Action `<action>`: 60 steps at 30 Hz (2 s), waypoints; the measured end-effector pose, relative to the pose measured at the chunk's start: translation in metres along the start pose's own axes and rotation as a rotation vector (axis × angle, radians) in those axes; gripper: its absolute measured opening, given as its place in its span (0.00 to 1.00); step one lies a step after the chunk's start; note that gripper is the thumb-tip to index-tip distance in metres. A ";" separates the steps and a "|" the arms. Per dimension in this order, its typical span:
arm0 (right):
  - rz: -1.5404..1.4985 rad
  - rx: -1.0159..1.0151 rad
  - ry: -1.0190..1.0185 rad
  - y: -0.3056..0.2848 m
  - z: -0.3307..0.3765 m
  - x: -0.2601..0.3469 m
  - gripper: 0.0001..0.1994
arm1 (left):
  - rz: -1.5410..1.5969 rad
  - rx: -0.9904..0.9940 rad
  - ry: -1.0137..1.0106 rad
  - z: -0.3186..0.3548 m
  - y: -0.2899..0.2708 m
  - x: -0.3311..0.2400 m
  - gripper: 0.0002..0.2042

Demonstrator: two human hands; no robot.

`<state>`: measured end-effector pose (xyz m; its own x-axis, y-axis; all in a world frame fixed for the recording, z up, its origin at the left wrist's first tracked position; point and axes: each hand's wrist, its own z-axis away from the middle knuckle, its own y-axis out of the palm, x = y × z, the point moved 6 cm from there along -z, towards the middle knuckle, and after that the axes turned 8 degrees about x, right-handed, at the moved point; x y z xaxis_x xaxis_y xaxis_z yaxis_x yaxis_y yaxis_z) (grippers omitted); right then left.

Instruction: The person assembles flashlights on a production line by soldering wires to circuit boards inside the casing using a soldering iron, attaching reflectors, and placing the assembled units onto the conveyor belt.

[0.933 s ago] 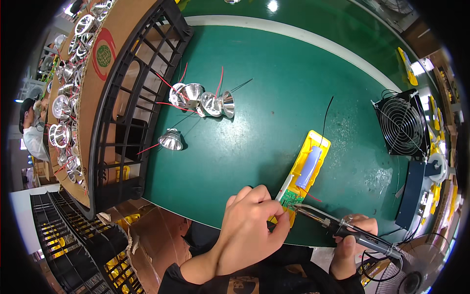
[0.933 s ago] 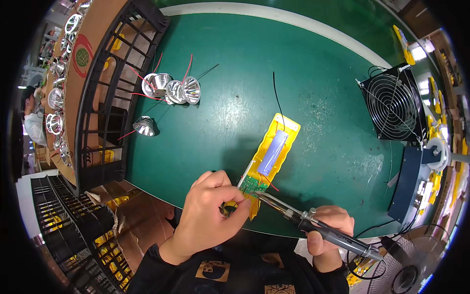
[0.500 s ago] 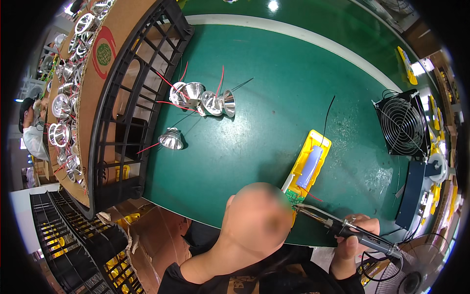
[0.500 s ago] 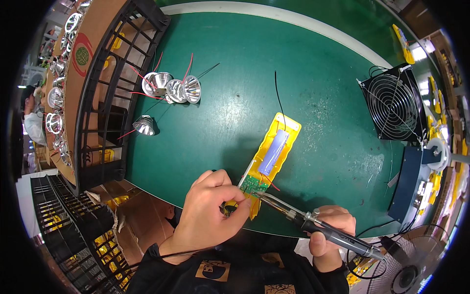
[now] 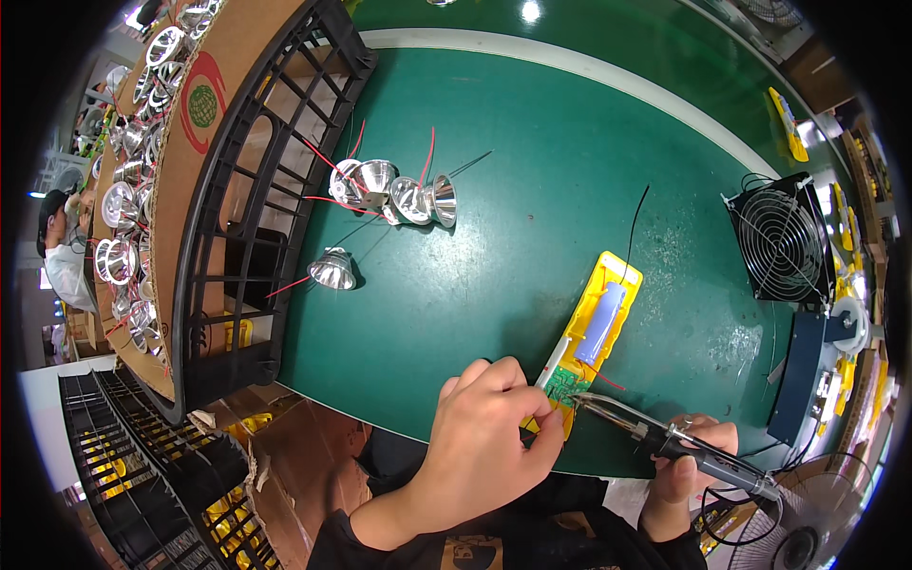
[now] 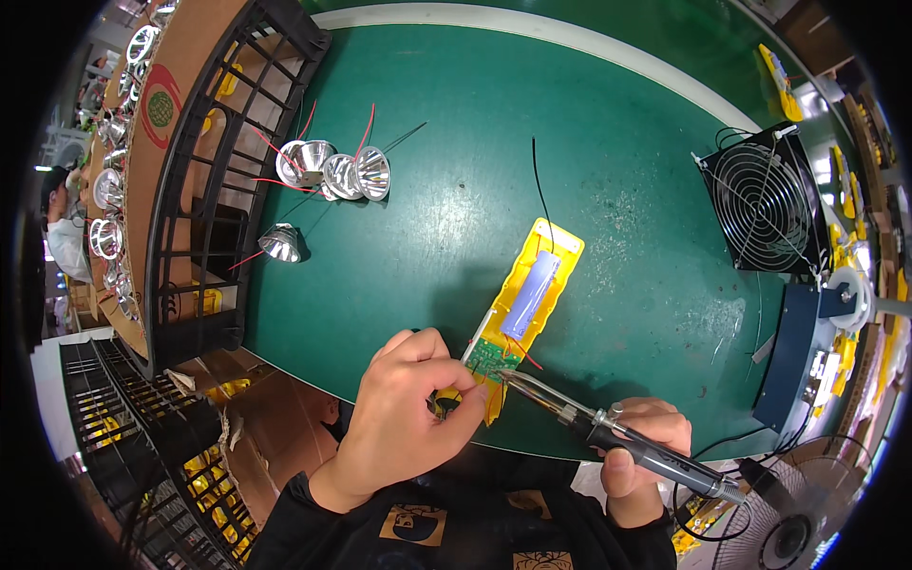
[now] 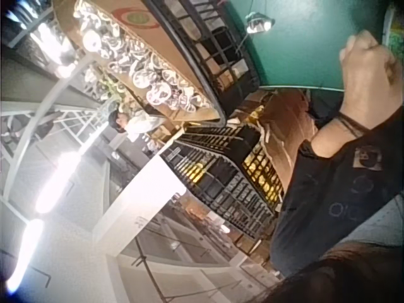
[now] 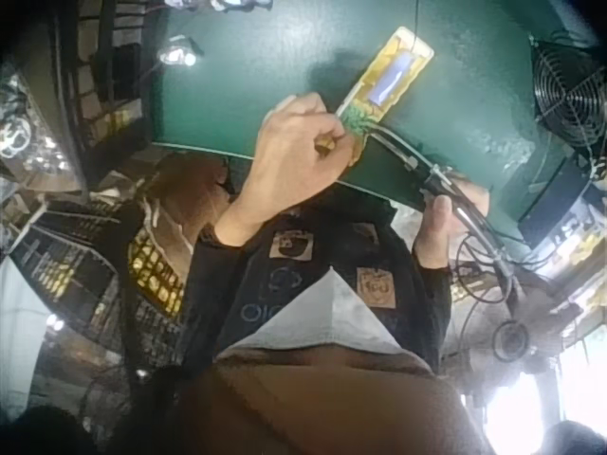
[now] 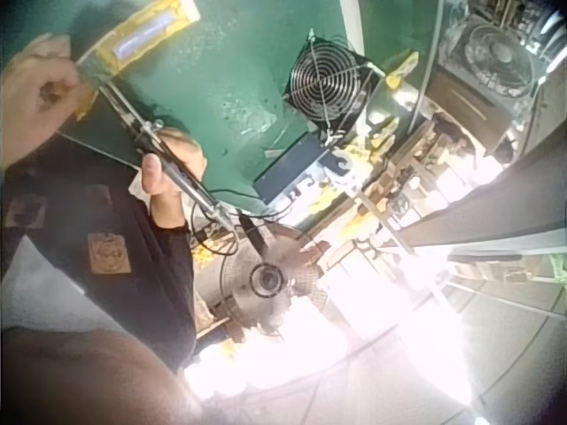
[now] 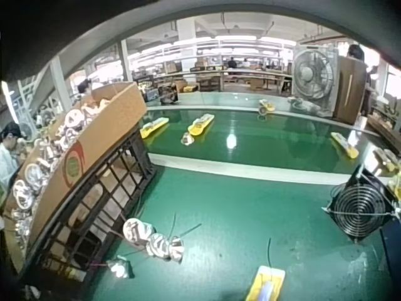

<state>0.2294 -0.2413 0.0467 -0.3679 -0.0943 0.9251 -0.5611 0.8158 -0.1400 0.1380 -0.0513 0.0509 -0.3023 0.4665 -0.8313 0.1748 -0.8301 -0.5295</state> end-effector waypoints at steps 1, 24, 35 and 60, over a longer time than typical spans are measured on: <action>-0.015 -0.024 0.060 0.000 -0.001 0.000 0.19 | 0.000 -0.011 0.006 0.001 -0.001 0.000 0.04; -0.017 -0.202 -0.049 -0.011 0.021 0.008 0.18 | -0.147 -0.545 0.119 0.040 0.020 0.011 0.07; -0.134 -0.275 -0.099 -0.018 0.033 0.016 0.15 | -0.178 -0.637 0.120 0.049 0.017 0.013 0.07; -0.219 -0.532 -0.211 -0.064 0.077 0.043 0.13 | -0.506 -0.278 0.060 0.032 0.015 -0.027 0.27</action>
<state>0.1920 -0.3419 0.0683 -0.4553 -0.3583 0.8151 -0.2133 0.9327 0.2909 0.1189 -0.0862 0.0708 -0.3602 0.8079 -0.4665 0.2642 -0.3913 -0.8815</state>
